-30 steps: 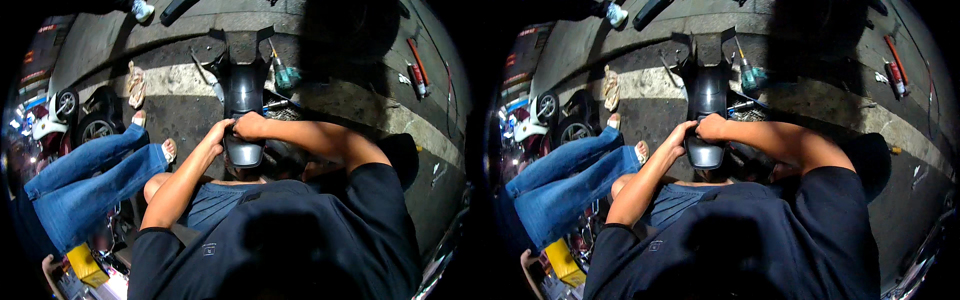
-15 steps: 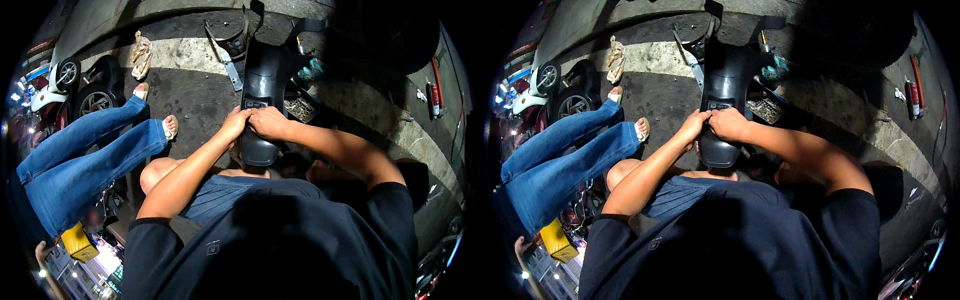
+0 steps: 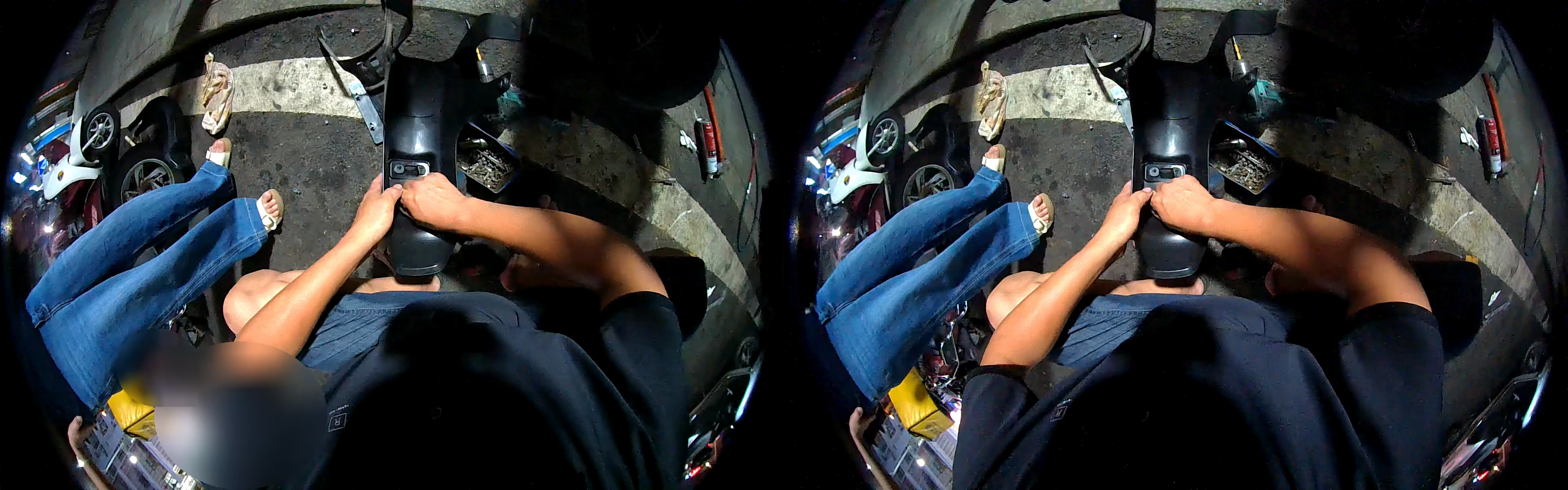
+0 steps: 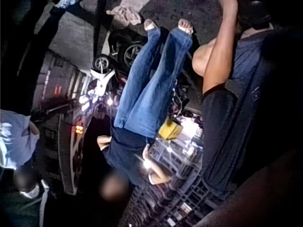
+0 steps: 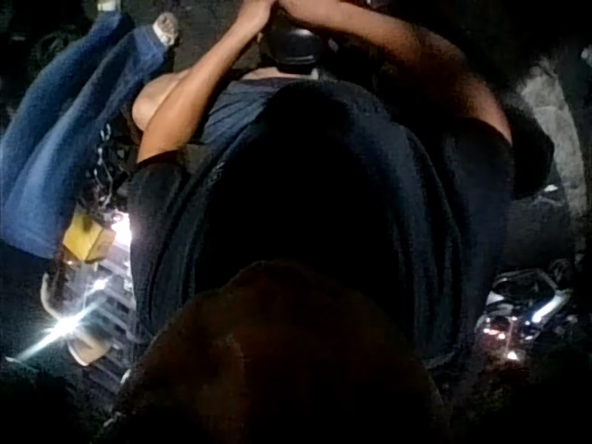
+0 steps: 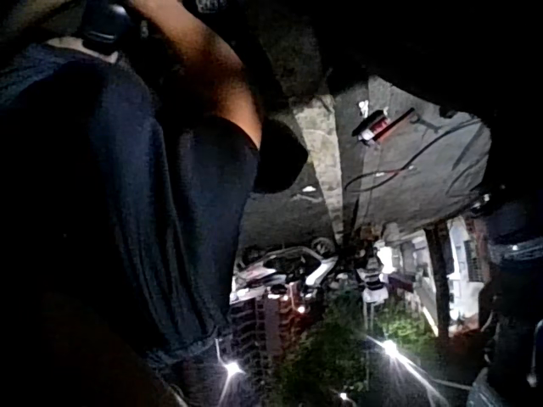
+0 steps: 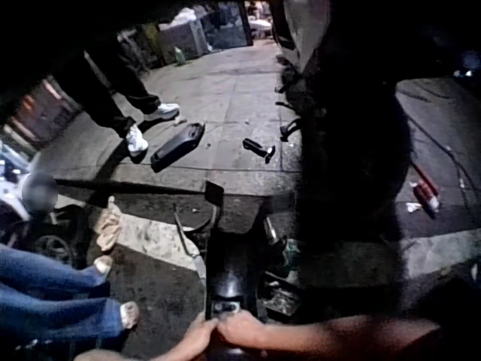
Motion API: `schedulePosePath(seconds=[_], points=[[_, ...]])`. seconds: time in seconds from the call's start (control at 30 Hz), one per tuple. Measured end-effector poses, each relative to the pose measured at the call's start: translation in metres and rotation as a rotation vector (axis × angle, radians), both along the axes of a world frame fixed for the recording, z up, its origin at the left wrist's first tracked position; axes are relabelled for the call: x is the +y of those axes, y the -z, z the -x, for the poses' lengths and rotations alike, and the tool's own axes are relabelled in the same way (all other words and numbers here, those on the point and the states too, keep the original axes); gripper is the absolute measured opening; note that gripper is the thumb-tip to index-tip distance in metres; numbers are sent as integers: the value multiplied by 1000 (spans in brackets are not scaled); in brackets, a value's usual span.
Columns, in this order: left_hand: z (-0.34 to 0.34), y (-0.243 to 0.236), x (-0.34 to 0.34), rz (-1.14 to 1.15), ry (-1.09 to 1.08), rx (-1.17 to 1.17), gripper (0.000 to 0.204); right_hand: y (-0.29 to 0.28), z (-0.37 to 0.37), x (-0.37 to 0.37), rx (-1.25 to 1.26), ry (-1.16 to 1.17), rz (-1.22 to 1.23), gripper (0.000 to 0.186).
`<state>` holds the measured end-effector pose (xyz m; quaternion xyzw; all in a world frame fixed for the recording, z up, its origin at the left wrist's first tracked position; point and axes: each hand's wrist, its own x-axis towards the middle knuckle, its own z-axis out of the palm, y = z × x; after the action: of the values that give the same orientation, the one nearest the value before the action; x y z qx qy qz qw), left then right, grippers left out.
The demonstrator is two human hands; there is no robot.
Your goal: The person assembles a motorcycle fairing component by hand and using a power drill. The person aligns plastic panels, inserts a metal bracket, and secures it with screws taken from a small bin.
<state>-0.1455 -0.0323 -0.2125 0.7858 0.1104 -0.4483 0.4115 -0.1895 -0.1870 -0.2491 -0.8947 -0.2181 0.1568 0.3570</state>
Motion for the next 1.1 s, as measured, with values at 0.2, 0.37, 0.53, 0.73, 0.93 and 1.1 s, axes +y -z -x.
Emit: schedulePosePath(seconds=[0.2,0.37,0.53,0.73,0.93,1.1], points=[[3,2,-1,-34,11,-43,50,-1,6,-1,-165,69,-38,22],[-2,-15,-10,11,34,-1,56,-2,0,-4,36,-9,10,24],[-3,2,-3,-47,79,-68,58,5,-2,-5,-273,4,-40,25],[-4,6,-3,-69,85,-24,63,-9,-7,-6,-1,-47,59,25],[-8,-4,-8,-137,129,8,71,-7,-9,-5,9,-84,95,28],[-2,14,0,-128,112,-54,70,5,-3,-3,-237,24,-22,25]])
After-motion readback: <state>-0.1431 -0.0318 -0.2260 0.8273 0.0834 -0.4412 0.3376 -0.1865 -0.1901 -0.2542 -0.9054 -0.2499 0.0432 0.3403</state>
